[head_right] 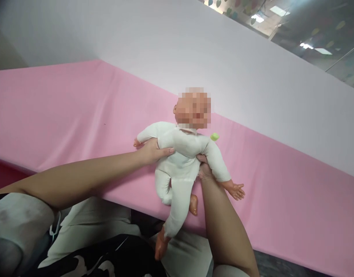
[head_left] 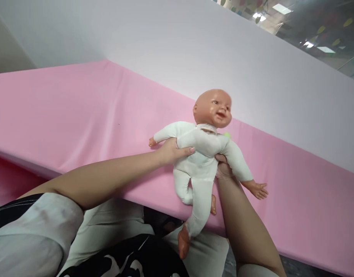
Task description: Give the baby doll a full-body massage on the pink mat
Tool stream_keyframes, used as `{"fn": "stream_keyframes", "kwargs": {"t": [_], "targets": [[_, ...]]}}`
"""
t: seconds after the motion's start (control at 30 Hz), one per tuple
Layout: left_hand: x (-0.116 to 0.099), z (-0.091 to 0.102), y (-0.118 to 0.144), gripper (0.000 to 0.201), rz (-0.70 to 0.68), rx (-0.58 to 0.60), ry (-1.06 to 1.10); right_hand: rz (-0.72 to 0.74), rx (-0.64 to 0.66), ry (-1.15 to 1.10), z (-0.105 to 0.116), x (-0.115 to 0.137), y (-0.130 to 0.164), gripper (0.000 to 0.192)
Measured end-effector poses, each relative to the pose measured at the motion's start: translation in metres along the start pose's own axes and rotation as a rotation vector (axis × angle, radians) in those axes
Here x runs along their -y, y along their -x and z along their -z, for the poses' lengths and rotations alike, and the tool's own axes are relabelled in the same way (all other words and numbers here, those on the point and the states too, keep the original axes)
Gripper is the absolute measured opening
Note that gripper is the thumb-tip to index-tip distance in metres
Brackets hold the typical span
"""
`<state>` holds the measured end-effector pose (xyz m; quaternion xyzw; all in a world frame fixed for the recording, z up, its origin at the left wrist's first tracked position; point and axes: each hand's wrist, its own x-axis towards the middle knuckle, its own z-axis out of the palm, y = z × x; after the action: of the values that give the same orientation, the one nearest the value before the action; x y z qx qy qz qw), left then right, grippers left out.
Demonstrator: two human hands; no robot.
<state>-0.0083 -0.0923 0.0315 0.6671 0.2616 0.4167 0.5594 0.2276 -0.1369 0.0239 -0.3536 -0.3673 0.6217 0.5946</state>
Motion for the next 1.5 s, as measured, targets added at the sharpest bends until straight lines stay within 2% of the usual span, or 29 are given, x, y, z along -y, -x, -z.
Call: {"fn": "stream_keyframes", "kwargs": {"t": [0.1,0.3,0.5,0.77,0.87,0.93,1.0,1.07,1.13,1.2,1.27,1.33,1.4,1.5], "targets": [[-0.003,0.0,-0.002,0.077,0.027,-0.015,0.085,0.09,0.013,-0.035,0.0,0.001,-0.001,0.037],[0.003,0.007,-0.011,0.068,0.186,-0.099,-0.039,-0.02,-0.012,0.005,0.001,-0.006,-0.008,0.042],[0.017,0.012,-0.018,0.069,0.176,-0.052,-0.004,-0.019,-0.082,-0.062,0.01,-0.013,-0.017,0.043],[0.023,0.016,-0.024,0.065,0.27,-0.016,0.177,-0.049,-0.132,-0.06,0.025,-0.019,-0.024,0.037],[0.029,0.021,-0.029,0.06,0.318,0.049,0.23,-0.082,-0.173,-0.051,0.025,-0.019,-0.026,0.035],[0.032,0.022,-0.032,0.057,0.339,0.059,0.192,-0.107,-0.216,-0.041,0.023,-0.019,-0.027,0.035],[0.032,0.023,-0.034,0.056,0.349,0.004,0.05,-0.126,-0.255,-0.001,0.021,-0.02,-0.028,0.034],[0.029,0.024,-0.034,0.055,0.34,-0.055,-0.177,-0.122,-0.278,0.095,0.021,-0.019,-0.028,0.031],[0.023,0.026,-0.033,0.054,0.324,-0.075,-0.43,-0.086,-0.297,0.283,0.024,-0.015,-0.026,0.026],[0.017,0.029,-0.032,0.056,0.309,-0.075,-0.631,-0.055,-0.329,0.625,0.029,-0.007,-0.024,0.026],[0.013,0.031,-0.032,0.057,0.297,-0.075,-0.775,-0.056,-0.352,1.052,0.034,0.003,-0.021,0.039],[0.01,0.032,-0.032,0.057,0.271,-0.078,-0.896,-0.07,-0.348,1.374,0.034,0.011,-0.019,0.049],[0.008,0.032,-0.032,0.056,0.232,-0.084,-0.998,-0.033,-0.378,1.528,0.031,0.015,-0.017,0.049],[0.004,0.029,-0.029,0.046,0.115,-0.07,-1.054,0.132,-0.458,1.547,0.02,0.014,-0.013,0.031]]}}
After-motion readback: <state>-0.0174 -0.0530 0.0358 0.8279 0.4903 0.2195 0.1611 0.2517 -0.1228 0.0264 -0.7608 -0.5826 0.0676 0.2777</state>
